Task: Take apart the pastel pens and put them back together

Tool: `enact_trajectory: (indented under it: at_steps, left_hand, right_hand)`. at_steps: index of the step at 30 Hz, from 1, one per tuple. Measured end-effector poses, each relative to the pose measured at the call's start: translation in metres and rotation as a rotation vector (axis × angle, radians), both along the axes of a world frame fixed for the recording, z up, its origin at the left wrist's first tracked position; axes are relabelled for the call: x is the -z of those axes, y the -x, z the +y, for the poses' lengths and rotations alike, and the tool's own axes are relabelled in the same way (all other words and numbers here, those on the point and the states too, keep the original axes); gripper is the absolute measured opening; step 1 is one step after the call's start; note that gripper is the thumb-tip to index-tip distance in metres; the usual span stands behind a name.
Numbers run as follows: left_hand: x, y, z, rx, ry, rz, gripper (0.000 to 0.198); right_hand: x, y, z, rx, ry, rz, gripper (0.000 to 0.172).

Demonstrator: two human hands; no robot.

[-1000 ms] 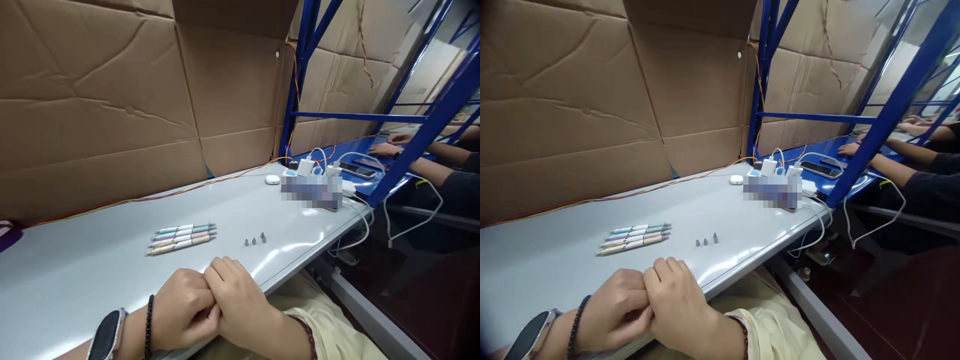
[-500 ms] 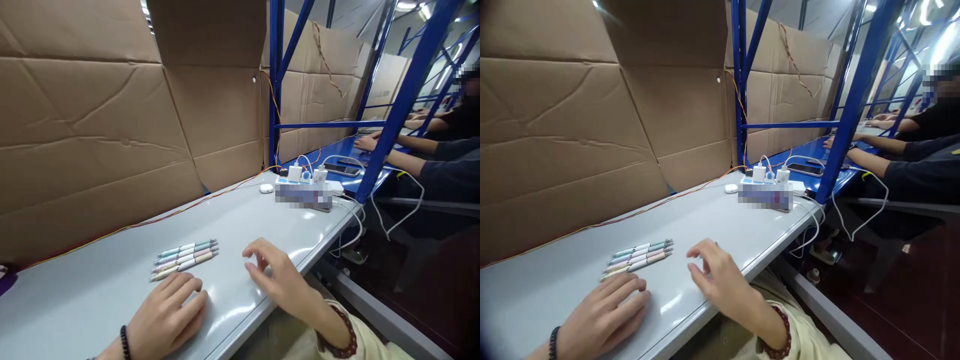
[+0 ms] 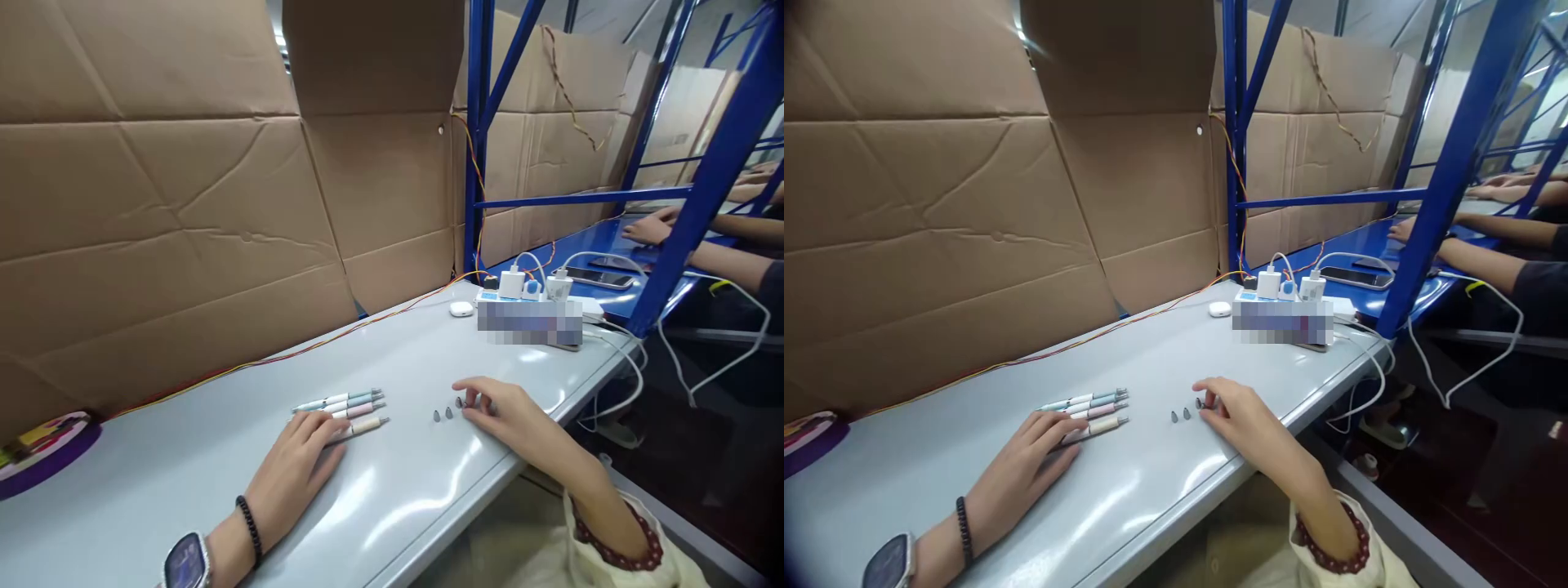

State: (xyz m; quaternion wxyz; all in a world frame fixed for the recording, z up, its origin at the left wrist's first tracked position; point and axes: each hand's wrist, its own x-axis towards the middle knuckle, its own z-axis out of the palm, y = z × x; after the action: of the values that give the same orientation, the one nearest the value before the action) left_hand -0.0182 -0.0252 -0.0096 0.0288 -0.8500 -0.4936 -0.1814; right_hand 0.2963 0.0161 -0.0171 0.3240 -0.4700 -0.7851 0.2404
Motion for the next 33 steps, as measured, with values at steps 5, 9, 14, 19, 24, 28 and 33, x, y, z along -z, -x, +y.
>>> enact_trajectory:
  at_steps: [5, 9, 14, 19, 24, 28, 33]
  left_hand:
    - [-0.001, -0.001, -0.001, 0.031, 0.055, -0.004, 0.024]
    - [0.001, -0.003, 0.001, 0.003, 0.085, 0.001, 0.024]
    - [-0.003, -0.004, -0.009, 0.063, 0.124, -0.087, 0.021]
    - [-0.004, 0.002, -0.026, 0.120, 0.123, -0.236, 0.019]
    - [-0.001, 0.004, -0.030, 0.161, 0.151, -0.230, 0.021]
    - [0.000, 0.003, -0.028, 0.168, 0.145, -0.244, 0.023]
    - [0.000, 0.004, -0.027, 0.267, 0.066, -0.177, 0.038]
  right_hand:
    - [-0.001, -0.003, -0.003, 0.018, 0.006, 0.009, 0.026]
    - [-0.004, -0.006, -0.008, 0.025, -0.017, 0.018, 0.023]
    - [-0.009, 0.002, -0.021, 0.039, -0.036, 0.171, 0.018]
    - [-0.006, 0.038, -0.037, -0.080, 0.032, 0.311, 0.013]
    - [-0.004, 0.078, -0.043, -0.189, 0.027, 0.444, 0.009]
    - [-0.001, 0.085, -0.043, -0.148, -0.034, 0.590, 0.007]
    - [0.000, 0.080, -0.044, -0.163, 0.016, 0.470, 0.007]
